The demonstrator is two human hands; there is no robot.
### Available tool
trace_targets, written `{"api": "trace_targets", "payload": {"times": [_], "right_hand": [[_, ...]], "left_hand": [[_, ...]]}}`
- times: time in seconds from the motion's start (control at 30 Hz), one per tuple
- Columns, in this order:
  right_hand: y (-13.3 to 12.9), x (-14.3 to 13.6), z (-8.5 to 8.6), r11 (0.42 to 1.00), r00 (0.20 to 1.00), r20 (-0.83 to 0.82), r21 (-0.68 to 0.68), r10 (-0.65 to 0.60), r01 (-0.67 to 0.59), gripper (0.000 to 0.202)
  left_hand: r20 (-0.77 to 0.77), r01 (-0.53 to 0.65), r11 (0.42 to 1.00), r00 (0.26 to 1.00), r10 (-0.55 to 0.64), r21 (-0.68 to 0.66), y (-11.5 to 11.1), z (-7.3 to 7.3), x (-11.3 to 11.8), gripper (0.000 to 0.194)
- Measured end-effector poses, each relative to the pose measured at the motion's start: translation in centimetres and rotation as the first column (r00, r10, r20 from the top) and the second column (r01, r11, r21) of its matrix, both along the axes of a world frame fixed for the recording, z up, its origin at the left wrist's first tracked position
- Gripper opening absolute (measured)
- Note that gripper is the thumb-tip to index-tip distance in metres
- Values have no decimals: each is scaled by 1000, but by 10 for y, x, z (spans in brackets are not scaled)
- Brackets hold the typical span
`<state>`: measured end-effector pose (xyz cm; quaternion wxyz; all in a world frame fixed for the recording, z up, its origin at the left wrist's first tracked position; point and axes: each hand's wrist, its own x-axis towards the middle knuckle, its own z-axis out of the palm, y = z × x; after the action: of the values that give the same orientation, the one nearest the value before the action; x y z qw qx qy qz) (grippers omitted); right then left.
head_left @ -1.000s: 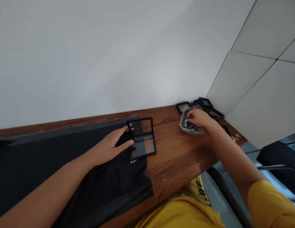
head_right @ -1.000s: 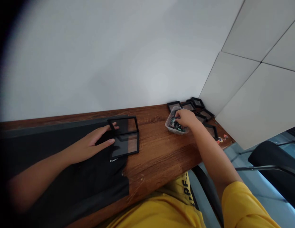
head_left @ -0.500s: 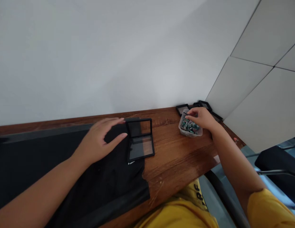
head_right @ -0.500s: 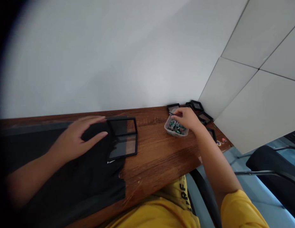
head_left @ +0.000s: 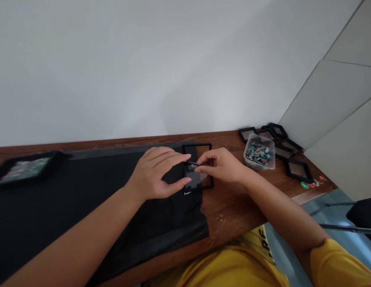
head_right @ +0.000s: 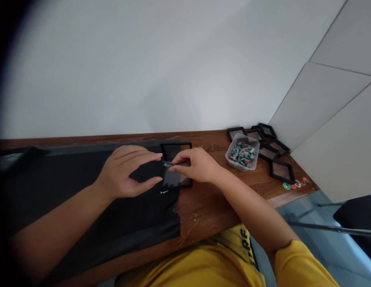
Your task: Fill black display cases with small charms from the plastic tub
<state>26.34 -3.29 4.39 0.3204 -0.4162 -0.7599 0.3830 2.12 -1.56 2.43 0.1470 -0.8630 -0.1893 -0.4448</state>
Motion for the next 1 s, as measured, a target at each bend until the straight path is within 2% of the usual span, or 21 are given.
{"api": "trace_targets", "payload": {"times": [0.17,0.27,0.43,0.67,0.83,1.0], "right_hand": [[5,-5,-15,989,987,-159,-142,15,-38,28],[2,-2,-16,965,967,-250,-239,46,-108,39],[-3,1,-15,920,930,-359,-334,77,-205,42],[-4,1,-13,876,919,-389,-416,70,-243,42],[-4,1,-13,846,909,-413,-463,57,-264,40],[-2,2,-16,855,903,-427,-451,47,-258,38]], "left_hand": [[6,19,998,1000,-19,-60,1,-2,2,39],[6,20,999,1000,-20,-48,2,-4,5,28],[-14,26,1000,1000,-26,3,-2,-4,10,15],[0,31,999,1000,-31,-36,-3,-7,10,14],[28,55,996,998,-53,-73,-4,-3,11,4],[46,70,979,997,-62,-190,-7,1,13,11]]}}
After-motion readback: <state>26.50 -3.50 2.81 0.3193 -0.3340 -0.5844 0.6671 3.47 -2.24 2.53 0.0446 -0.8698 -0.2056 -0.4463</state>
